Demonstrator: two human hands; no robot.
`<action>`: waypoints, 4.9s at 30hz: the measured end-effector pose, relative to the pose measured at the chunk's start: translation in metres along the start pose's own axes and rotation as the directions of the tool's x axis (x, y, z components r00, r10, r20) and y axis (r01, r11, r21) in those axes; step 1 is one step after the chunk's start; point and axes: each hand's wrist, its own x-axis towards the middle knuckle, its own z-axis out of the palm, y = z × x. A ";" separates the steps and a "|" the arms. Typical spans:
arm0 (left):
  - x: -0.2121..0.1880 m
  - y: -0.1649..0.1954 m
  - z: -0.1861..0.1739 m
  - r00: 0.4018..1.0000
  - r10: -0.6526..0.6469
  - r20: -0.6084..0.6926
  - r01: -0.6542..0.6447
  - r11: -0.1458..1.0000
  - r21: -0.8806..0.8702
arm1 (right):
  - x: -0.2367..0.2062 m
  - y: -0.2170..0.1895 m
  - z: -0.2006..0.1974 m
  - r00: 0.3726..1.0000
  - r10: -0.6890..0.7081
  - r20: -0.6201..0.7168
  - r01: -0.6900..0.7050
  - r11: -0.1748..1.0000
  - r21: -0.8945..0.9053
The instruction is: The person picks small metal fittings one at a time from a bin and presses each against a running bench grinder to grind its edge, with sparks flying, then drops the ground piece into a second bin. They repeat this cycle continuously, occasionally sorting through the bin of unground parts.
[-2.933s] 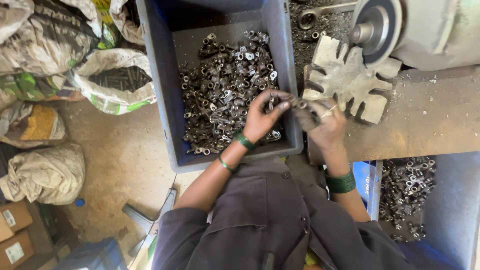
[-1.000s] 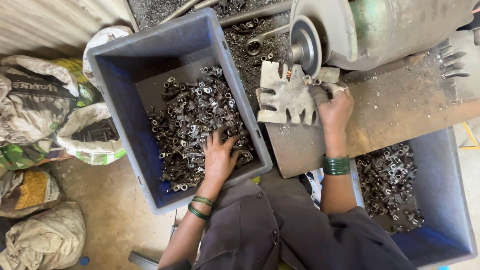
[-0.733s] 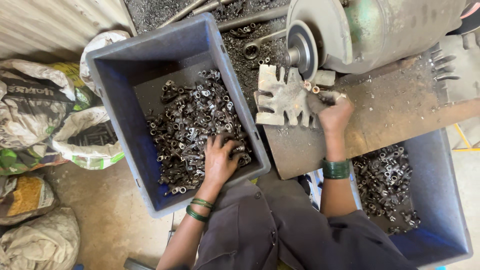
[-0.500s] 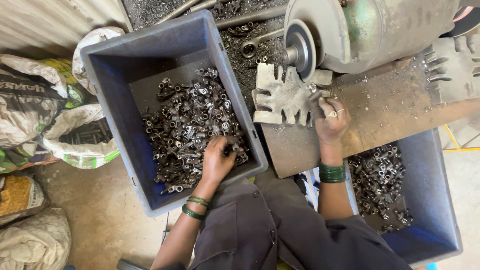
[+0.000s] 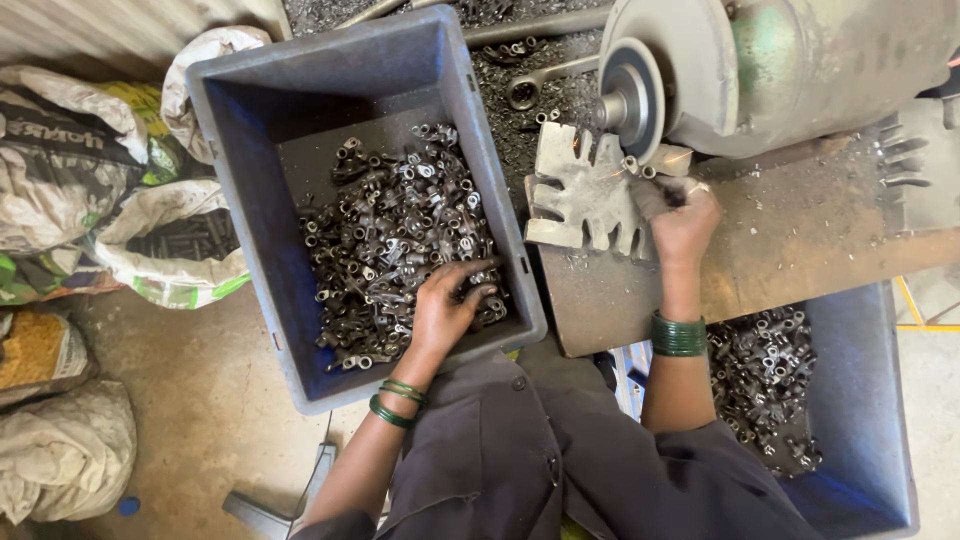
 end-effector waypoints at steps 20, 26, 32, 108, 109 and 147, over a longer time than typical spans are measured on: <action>-0.009 -0.006 0.005 0.995 -0.023 -0.098 0.024 1.000 0.013 | -0.037 0.035 -0.106 0.994 -0.108 -0.029 0.099 0.970 -0.222; -0.006 -0.008 0.007 0.985 -0.154 -0.084 0.158 0.986 0.049 | -0.092 0.004 -0.221 0.934 0.211 -0.290 -0.277 0.938 -0.209; -0.008 -0.031 0.021 0.972 -0.229 -0.047 0.212 0.949 -0.233 | -0.095 0.008 -0.154 0.990 -0.138 -0.039 0.134 0.987 -0.088; 0.172 -0.101 -0.077 0.912 -0.408 0.043 0.182 0.308 -0.934 | -0.001 -0.021 0.000 0.996 -0.090 0.003 0.087 0.954 -0.286; 0.162 -0.089 -0.074 0.941 -0.333 0.061 0.182 0.347 -0.920 | 0.000 -0.021 0.001 0.994 -0.105 -0.003 0.099 0.946 -0.308; -0.002 -0.049 0.043 0.888 -0.296 0.351 0.418 0.208 -0.884 | -0.009 -0.008 0.002 0.999 0.031 -0.028 -0.032 0.998 -0.046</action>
